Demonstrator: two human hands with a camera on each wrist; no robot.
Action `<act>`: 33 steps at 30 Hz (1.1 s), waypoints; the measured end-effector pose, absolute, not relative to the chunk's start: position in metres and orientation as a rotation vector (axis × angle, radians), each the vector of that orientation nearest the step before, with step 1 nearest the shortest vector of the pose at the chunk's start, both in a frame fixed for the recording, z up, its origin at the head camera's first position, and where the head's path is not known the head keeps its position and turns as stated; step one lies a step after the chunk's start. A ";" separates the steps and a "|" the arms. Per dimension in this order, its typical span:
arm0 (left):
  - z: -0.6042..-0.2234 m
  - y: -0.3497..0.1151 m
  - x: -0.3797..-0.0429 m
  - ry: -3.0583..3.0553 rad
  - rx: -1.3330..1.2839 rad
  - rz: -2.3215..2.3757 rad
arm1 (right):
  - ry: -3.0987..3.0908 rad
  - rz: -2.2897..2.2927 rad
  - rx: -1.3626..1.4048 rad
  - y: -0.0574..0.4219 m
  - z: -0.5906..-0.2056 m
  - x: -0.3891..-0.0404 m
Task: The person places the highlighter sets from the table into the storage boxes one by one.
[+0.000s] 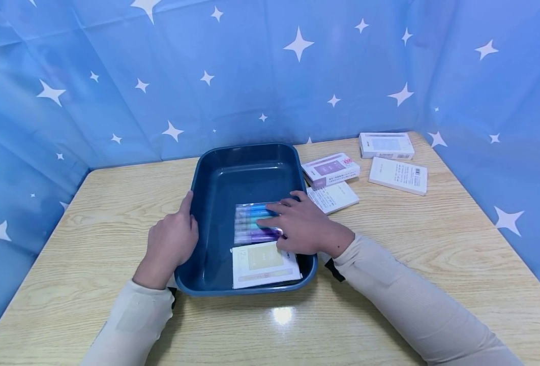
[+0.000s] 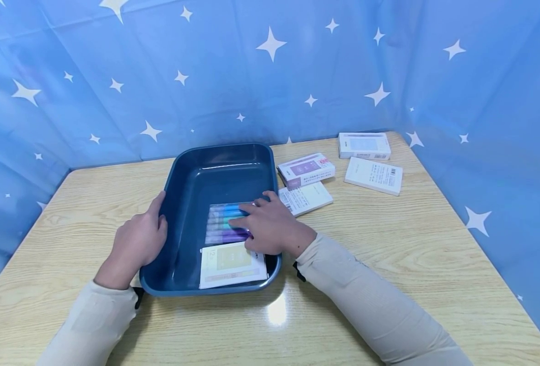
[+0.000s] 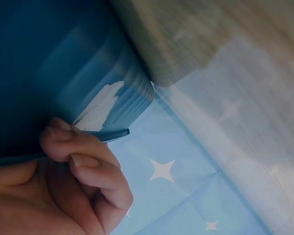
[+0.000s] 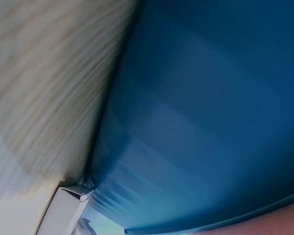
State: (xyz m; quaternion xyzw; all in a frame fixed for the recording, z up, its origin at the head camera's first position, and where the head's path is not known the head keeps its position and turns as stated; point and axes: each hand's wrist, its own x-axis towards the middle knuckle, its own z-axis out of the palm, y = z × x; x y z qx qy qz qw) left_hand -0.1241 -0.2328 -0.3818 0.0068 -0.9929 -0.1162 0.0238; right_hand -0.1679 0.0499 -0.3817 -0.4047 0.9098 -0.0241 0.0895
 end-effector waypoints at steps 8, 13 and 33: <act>-0.381 -0.232 -0.125 -3.085 0.024 -0.368 | 2.719 -0.087 -1.198 0.050 -0.381 -0.167; -0.381 -0.232 -0.124 -3.092 0.041 -0.340 | 2.764 -0.175 -1.240 0.051 -0.381 -0.166; -0.381 -0.232 -0.123 -3.093 0.047 -0.326 | 3.015 -0.534 -1.249 0.100 -0.356 -0.148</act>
